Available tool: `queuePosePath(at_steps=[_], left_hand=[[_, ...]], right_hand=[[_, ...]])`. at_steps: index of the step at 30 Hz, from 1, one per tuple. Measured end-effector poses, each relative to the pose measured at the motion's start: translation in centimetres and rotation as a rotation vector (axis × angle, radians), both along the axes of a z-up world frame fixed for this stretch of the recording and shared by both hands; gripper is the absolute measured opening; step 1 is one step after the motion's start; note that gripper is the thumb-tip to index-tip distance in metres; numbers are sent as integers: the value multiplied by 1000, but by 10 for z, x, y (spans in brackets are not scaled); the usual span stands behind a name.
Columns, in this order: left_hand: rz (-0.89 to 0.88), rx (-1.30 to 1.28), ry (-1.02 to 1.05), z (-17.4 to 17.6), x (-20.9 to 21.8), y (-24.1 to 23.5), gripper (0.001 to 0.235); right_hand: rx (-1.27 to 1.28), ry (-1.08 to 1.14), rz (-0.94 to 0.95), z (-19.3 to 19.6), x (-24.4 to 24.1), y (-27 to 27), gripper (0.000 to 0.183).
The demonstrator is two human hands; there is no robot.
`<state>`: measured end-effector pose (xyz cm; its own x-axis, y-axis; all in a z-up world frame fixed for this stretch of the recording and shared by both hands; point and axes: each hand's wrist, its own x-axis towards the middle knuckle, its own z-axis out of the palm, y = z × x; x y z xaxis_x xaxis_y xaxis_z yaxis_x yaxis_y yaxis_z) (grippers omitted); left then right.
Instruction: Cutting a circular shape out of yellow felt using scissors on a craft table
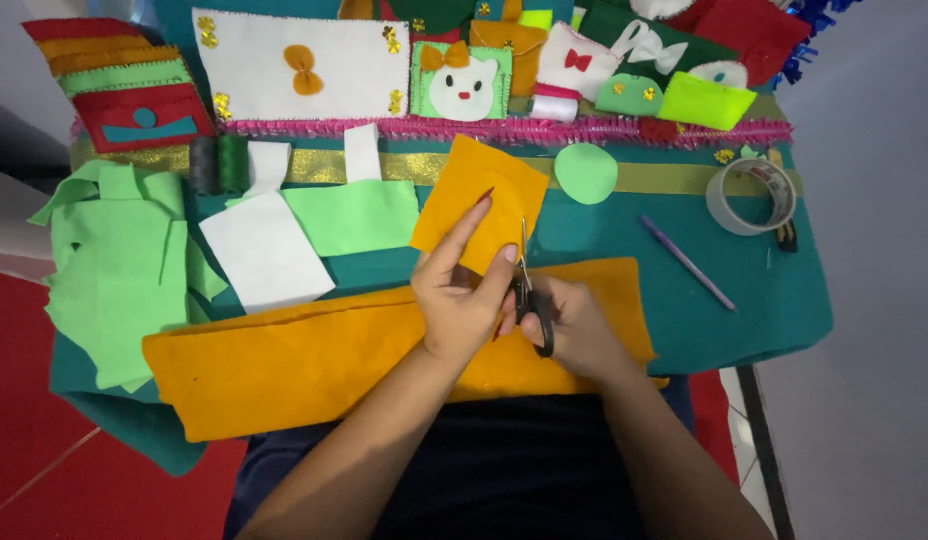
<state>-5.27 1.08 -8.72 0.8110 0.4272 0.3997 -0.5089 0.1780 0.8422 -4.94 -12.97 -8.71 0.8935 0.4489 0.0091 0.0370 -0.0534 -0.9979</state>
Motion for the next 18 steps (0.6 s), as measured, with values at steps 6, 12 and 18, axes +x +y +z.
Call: queuePosePath(at_steps=[6, 12, 18], left_hand=[[-33, -39, -45, 11, -4, 2, 39], [-11, 7, -65, 1, -3, 3, 39], [80, 100, -101, 6, -1, 4, 39]], right_hand=[[25, -63, 9, -4, -3, -1, 49], [51, 9, 36, 2, -6, -5, 45], [99, 93, 41, -8, 2, 0, 34]])
